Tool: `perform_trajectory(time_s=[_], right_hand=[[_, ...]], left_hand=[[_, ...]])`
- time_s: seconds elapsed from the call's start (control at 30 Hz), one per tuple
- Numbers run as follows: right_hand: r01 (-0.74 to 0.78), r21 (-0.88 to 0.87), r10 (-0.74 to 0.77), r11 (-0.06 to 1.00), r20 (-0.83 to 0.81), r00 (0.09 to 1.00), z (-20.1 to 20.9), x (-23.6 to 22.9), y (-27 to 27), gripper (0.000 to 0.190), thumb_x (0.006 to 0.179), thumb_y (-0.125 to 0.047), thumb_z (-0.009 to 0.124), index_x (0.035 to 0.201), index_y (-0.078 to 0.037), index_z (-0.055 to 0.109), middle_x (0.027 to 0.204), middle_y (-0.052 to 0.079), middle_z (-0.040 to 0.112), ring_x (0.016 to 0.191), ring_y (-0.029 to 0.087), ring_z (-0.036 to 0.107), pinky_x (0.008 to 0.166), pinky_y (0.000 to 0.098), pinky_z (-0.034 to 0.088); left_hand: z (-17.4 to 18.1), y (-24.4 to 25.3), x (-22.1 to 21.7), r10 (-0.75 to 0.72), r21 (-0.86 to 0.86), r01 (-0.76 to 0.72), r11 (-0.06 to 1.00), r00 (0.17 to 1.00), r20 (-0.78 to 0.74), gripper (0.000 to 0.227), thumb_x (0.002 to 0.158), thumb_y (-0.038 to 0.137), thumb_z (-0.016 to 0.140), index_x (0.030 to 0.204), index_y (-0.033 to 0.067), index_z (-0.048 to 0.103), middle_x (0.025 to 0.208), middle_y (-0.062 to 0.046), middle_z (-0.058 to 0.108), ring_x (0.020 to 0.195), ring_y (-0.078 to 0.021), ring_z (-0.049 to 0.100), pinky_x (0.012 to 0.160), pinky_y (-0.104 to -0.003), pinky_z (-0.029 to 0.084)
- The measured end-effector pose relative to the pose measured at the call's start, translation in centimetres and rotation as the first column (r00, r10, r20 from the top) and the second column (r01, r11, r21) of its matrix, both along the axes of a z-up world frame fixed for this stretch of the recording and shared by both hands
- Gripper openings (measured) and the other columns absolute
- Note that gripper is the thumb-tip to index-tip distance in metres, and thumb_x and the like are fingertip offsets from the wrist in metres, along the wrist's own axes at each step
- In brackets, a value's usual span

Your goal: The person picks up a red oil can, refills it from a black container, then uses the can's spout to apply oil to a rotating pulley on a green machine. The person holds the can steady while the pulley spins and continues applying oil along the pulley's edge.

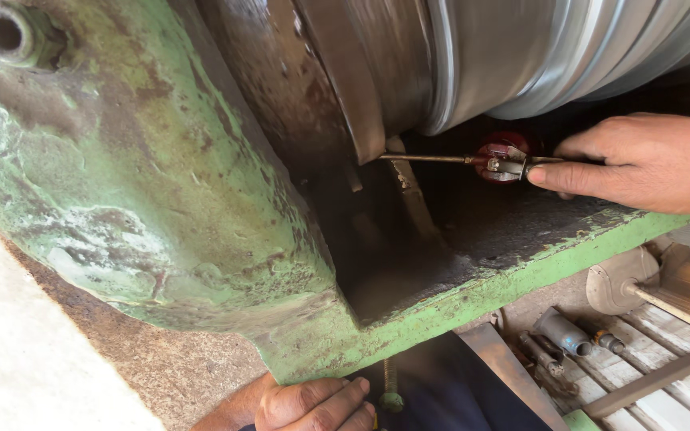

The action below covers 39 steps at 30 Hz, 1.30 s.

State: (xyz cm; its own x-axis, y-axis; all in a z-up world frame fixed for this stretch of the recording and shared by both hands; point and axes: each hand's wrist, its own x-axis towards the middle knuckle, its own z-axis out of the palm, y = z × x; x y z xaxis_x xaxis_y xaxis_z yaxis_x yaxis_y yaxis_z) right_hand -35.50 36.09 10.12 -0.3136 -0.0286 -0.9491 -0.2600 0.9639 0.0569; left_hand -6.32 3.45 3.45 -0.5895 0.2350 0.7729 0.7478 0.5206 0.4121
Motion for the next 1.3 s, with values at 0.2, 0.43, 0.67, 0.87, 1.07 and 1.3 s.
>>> perform_trajectory(time_s=[0.2,0.43,0.67,0.87,1.07,1.3], right_hand=[[-0.006,-0.003,0.006,1.0,0.002,1.0,-0.1,0.0,-0.3,0.062,0.096,-0.062,0.043,0.097,-0.012,0.08,0.088,0.005,0.071,0.082,0.021,0.071,0.081,0.0366,0.055],[0.004,-0.025,-0.004,1.0,-0.002,1.0,0.3,-0.2,0.1,0.06,0.097,-0.06,0.044,0.096,-0.013,0.08,0.084,0.006,0.069,0.079,0.021,0.065,0.078,0.0365,0.055],[-0.004,-0.003,0.004,1.0,-0.009,1.0,0.6,-0.4,0.3,0.059,0.097,-0.06,0.043,0.096,-0.013,0.08,0.085,0.006,0.069,0.079,0.021,0.07,0.079,0.0362,0.055],[0.002,-0.029,-0.002,1.0,-0.004,1.0,0.4,-0.4,0.5,0.06,0.097,-0.061,0.042,0.097,-0.014,0.08,0.086,0.004,0.07,0.08,0.02,0.069,0.079,0.0364,0.055],[-0.013,-0.048,0.012,0.999,-0.01,1.0,0.0,-0.2,0.8,0.06,0.097,-0.06,0.044,0.095,-0.014,0.081,0.085,0.005,0.07,0.079,0.021,0.069,0.079,0.0361,0.055],[0.013,-0.092,-0.015,0.996,-0.022,1.0,0.1,0.2,0.2,0.055,0.097,-0.058,0.047,0.094,-0.012,0.076,0.083,0.006,0.07,0.079,0.021,0.065,0.077,0.0358,0.055]], left_hand=[[-0.9,0.0,1.3,0.01,0.027,-0.011,1.0,0.999,0.049,0.014,0.073,0.003,0.076,0.076,0.0163,0.073,0.086,-0.001,0.075,0.075,-0.0077,0.075,0.067,-0.022,0.066],[-0.9,0.1,3.1,0.024,0.025,-0.029,0.999,0.98,0.197,0.017,0.073,0.002,0.079,0.077,0.0179,0.074,0.087,0.001,0.076,0.078,-0.0072,0.075,0.072,-0.026,0.066],[-0.3,0.3,2.3,0.016,0.044,-0.026,0.999,0.975,0.221,0.018,0.076,0.006,0.083,0.079,0.0206,0.074,0.09,0.003,0.075,0.079,-0.0075,0.074,0.075,-0.029,0.067],[-0.1,-0.2,1.1,-0.037,0.014,0.035,0.999,0.99,0.139,0.018,0.075,0.005,0.083,0.081,0.0195,0.075,0.091,0.002,0.075,0.081,-0.0081,0.075,0.075,-0.027,0.066],[0.4,0.1,1.4,0.027,0.026,-0.032,0.999,0.982,0.189,0.018,0.073,0.002,0.08,0.076,0.0177,0.072,0.088,0.001,0.075,0.079,-0.0079,0.075,0.072,-0.026,0.067],[0.5,-1.1,0.5,0.003,0.004,-0.003,1.0,1.0,0.013,0.012,0.073,0.007,0.072,0.075,0.0186,0.07,0.083,0.001,0.074,0.071,-0.0062,0.073,0.065,-0.022,0.063]])
